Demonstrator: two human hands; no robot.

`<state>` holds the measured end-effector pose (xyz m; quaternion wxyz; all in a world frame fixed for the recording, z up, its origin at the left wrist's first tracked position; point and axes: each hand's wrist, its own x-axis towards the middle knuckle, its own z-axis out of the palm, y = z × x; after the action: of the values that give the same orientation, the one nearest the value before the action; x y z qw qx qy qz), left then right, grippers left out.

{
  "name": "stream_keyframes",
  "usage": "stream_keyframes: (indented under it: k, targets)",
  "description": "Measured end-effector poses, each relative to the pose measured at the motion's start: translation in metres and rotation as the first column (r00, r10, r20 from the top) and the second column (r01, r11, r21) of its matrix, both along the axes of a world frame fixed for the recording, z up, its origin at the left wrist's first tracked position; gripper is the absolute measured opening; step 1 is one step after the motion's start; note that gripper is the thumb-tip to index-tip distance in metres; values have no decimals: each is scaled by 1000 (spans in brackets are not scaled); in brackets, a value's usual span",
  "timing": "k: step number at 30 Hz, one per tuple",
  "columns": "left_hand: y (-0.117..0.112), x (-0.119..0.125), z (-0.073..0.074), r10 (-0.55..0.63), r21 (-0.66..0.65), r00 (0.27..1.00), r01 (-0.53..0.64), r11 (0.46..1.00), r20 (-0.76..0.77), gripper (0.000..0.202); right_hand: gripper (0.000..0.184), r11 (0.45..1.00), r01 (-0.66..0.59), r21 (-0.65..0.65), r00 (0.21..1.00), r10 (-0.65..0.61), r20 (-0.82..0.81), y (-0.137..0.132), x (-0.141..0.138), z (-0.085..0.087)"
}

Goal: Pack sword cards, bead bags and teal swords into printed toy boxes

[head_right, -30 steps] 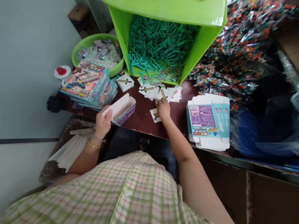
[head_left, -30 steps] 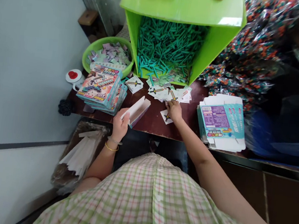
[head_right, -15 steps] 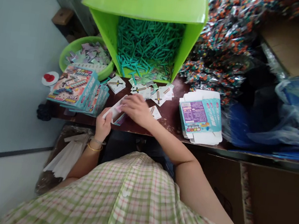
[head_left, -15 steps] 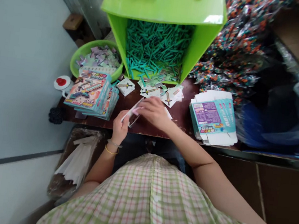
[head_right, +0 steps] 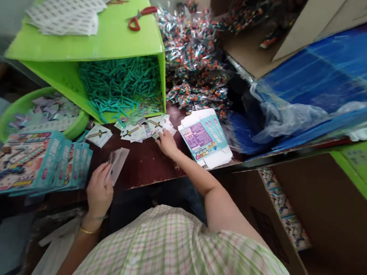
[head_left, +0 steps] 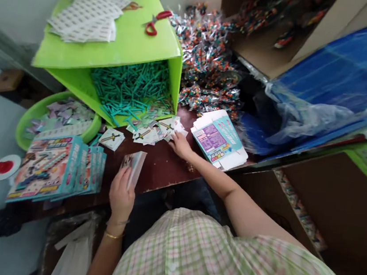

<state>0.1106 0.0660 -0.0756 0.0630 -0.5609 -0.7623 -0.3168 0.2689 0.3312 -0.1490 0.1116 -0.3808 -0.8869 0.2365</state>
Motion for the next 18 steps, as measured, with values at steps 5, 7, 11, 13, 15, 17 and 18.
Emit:
stream_keyframes:
  k: [5,7,11,13,15,17,18]
  targets:
    - [27,29,-41,-80,-410,997,64,910,-23,56,42,883,450,135,889,-457,22,156,25,45]
    - [27,31,-48,-84,-461,996,80,884,12,56,41,790,585,181,796,-603,57,204,61,60]
    - [34,25,-50,-39,-352,965,133,927,261,49,35,798,568,203,814,-581,8,231,116,81]
    - [48,25,-47,-9,-266,869,162,950,495,47,31,844,488,222,869,-494,-30,208,110,84]
    - [68,30,-41,36,-212,676,180,960,736,51,25,900,364,238,931,-359,-69,176,89,79]
    - [89,39,-33,78,-186,456,198,962,887,55,24,949,188,251,977,-156,-143,155,72,69]
    - [99,44,-29,88,-177,376,208,962,922,56,23,957,159,241,979,-123,-160,154,72,64]
